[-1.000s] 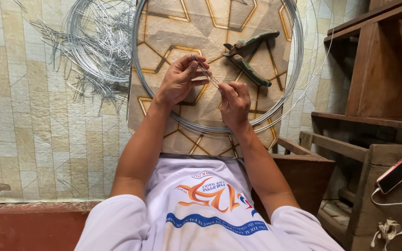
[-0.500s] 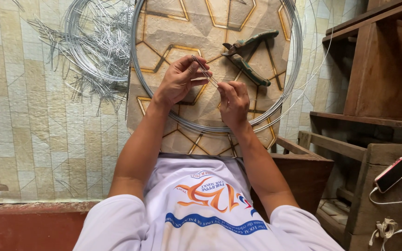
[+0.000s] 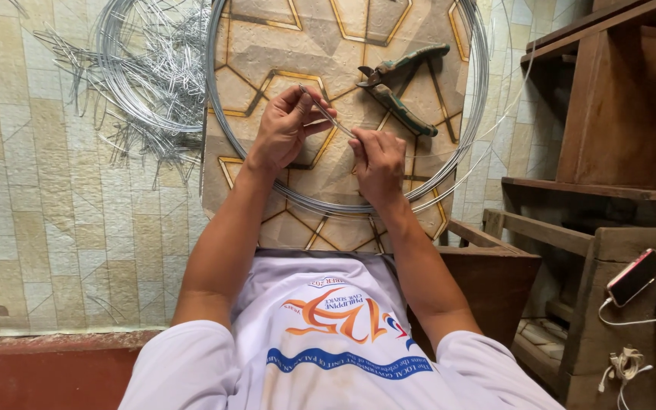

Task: Cutting and bending metal wires to fit a geometric pattern on a wooden board

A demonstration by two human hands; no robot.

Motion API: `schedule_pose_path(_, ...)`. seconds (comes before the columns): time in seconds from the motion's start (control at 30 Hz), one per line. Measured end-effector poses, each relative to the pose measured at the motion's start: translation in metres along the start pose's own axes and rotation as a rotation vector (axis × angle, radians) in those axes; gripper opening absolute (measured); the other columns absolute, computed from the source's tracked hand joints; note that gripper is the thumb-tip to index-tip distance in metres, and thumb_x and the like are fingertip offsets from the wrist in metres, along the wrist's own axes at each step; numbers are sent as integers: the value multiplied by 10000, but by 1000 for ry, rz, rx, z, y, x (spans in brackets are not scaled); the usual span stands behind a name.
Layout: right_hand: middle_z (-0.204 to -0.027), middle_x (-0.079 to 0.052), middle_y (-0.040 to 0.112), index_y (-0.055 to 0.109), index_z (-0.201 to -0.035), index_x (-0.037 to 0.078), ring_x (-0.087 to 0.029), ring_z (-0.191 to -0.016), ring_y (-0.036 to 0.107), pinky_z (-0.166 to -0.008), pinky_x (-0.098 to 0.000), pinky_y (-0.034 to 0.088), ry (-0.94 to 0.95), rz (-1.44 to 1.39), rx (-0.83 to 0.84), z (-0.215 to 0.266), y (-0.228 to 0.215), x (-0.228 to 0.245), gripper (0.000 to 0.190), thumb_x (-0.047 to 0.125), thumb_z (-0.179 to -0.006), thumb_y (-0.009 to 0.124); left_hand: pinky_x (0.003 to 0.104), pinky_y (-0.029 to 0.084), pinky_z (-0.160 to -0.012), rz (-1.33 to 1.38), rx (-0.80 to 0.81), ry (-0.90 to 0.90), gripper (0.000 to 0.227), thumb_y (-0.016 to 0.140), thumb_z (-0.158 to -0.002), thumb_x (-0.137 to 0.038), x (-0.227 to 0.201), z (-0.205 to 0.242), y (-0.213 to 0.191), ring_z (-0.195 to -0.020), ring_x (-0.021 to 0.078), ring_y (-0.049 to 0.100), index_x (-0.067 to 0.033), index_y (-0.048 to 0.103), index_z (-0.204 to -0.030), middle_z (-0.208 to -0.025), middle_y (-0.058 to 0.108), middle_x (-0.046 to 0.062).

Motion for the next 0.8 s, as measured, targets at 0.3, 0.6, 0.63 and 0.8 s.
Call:
schedule_pose_path(0.3,-882,-43,693,762,-1125,142,-275,-797,672,-722,-395,477,59,-76,78,7,-12,-11,171,255,-1001,728,516,669,-840,21,15,0,149,633,-1025,-186,2,-4,-7,-955,336,785,-44,629,-1069,-963,749,139)
schedule_pose_path(0.6,-901,-38,725,758,-1100,147,-279,-812,692,-717,-393,487,77,-92,116,11,-5,-12,128,204,-1021,676,479,664,-870,21,71,-12,128,611,-1038,-185,-7,5,3,-975,318,783,-62,609,-1071,-984,757,163)
schedule_pose_path(0.63,-901,-38,725,758,-1100,147,-279,-812,692,-717,-393,487,77,-92,115,12,-4,-14,128,204,-1021,676,479,664,-870,20,71,-11,128,611,-1038,-185,-7,5,5,-975,318,783,-62,609,-1071,-984,757,163)
schedule_pose_path(0.8,-815,-28,687,741,-1027,148,-287,-775,679,-694,-385,481,121,-103,122,17,-6,-20,63,171,-1003,688,405,634,-950,-60,152,16,185,623,-1041,-155,-8,14,17,-1039,235,763,-22,613,-1169,-1058,740,126)
Point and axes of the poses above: each hand's wrist, its own z-axis away from the middle knuckle, its own y-axis out of the palm, x = y × z, the point moved 1 cm from there along -z, towards the middle knuckle
